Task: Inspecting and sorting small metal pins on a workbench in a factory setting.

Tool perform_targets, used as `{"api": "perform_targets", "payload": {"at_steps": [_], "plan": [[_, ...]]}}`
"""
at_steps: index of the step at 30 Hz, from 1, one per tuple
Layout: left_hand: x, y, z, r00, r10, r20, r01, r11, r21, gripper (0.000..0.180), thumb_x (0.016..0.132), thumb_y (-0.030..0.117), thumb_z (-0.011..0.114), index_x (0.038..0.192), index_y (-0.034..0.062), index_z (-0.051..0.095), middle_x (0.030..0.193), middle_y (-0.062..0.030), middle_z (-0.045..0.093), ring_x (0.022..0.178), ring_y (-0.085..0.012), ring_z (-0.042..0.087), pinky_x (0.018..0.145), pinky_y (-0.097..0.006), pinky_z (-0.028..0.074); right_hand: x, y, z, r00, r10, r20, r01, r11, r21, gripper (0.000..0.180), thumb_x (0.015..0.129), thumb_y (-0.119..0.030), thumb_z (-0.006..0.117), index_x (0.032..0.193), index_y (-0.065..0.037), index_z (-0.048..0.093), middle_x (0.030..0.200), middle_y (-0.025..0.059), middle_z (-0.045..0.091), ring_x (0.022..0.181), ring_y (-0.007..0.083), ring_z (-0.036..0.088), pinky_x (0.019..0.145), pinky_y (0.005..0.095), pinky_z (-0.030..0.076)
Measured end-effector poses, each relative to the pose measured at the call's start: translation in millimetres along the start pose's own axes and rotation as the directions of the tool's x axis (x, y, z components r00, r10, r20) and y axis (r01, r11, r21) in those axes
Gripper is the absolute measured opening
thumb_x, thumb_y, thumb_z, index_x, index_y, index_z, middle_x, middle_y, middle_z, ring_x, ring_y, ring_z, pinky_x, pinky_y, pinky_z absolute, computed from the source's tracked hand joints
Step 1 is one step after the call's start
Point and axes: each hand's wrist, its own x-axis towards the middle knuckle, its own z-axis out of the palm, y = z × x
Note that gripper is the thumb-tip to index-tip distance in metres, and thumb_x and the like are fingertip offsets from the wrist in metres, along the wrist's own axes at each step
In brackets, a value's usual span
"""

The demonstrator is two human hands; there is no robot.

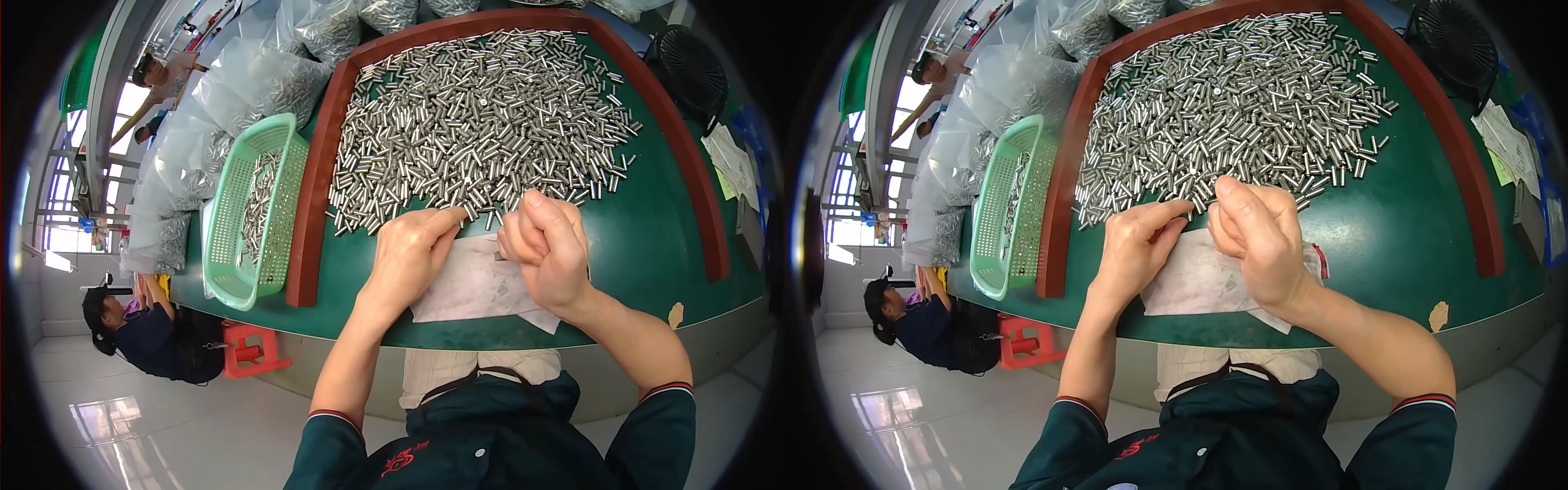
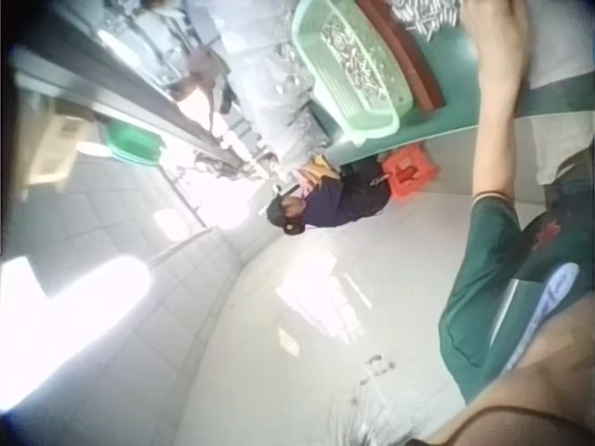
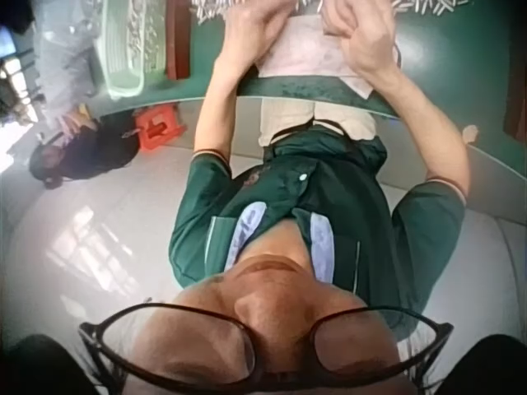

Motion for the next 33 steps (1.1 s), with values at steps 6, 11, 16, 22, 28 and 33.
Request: {"api": "perform_targets", "payload": {"at_steps": [6, 11, 16, 22, 28, 33], "plan": [[3, -6, -2, 0.998, 0.055, 0.028, -0.057, 0.995, 0.08, 0.009, 0.071, 0.004, 0.06, 0.079, 0.0035, 0.058, 0.063, -0.01, 0.057, 0.055, -0.0248, 0.056, 0.049, -0.032, 0.043, 0, -2, 1, 1.0, 0.026, 0.013, -0.025, 0.997, -0.068, 0.042, 0.088, -0.02, 0.034, 0.048, -0.012, 0.024, 0.041, -0.0021, 0.025, 0.04, 0.0077, 0.017, 0.041, 0.0243, 0.018], [-1, 10, -7, 0.99, -0.052, 0.13, 0.058, 0.997, -0.047, 0.006, 0.072, 0.005, 0.06, 0.075, 0.0022, 0.056, 0.06, -0.0108, 0.055, 0.049, -0.0229, 0.052, 0.047, -0.03, 0.041, -1, -1, -2, 1.0, 0.014, 0.001, -0.014, 0.996, -0.09, 0.042, 0.088, -0.02, 0.033, 0.048, -0.012, 0.023, 0.04, -0.0022, 0.025, 0.04, 0.0076, 0.018, 0.041, 0.0243, 0.018], [-19, 24, -3, 0.982, -0.087, 0.168, 0.116, 0.979, -0.167, 0.009, 0.071, 0.005, 0.06, 0.073, 0.0002, 0.053, 0.059, -0.015, 0.055, 0.053, -0.0301, 0.054, 0.048, -0.036, 0.041, -2, 0, 3, 1.0, -0.013, 0.008, 0.013, 0.998, -0.056, 0.041, 0.088, -0.02, 0.033, 0.049, -0.012, 0.023, 0.04, -0.0023, 0.024, 0.039, 0.0079, 0.017, 0.04, 0.0246, 0.018], [-18, 24, 1, 0.973, -0.144, 0.179, 0.175, 0.97, -0.17, 0.009, 0.071, 0.005, 0.062, 0.074, 0.0003, 0.055, 0.057, -0.0136, 0.054, 0.049, -0.0266, 0.054, 0.045, -0.034, 0.04, -2, 3, 0, 0.999, -0.043, 0.025, 0.043, 0.999, 0.007, 0.041, 0.087, -0.02, 0.033, 0.049, -0.011, 0.024, 0.04, -0.0023, 0.025, 0.039, 0.0079, 0.017, 0.04, 0.0245, 0.019], [-20, 23, 2, 0.974, -0.161, 0.16, 0.187, 0.969, -0.163, 0.009, 0.07, 0.005, 0.062, 0.073, 0.0005, 0.055, 0.056, -0.0131, 0.054, 0.048, -0.0258, 0.053, 0.045, -0.033, 0.04, -4, 6, 2, 1.0, -0.012, 0.026, 0.012, 1.0, 0.018, 0.04, 0.087, -0.021, 0.033, 0.049, -0.012, 0.024, 0.04, -0.0025, 0.024, 0.039, 0.0079, 0.017, 0.04, 0.0243, 0.019], [-21, 22, 3, 0.976, -0.159, 0.15, 0.184, 0.968, -0.171, 0.009, 0.07, 0.005, 0.063, 0.073, 0.0007, 0.055, 0.055, -0.0127, 0.053, 0.047, -0.0253, 0.053, 0.044, -0.032, 0.039, -4, 5, 2, 1.0, -0.007, 0.002, 0.007, 1.0, 0.025, 0.041, 0.087, -0.021, 0.032, 0.048, -0.012, 0.025, 0.04, -0.0025, 0.024, 0.039, 0.0081, 0.016, 0.04, 0.0246, 0.019]]}}
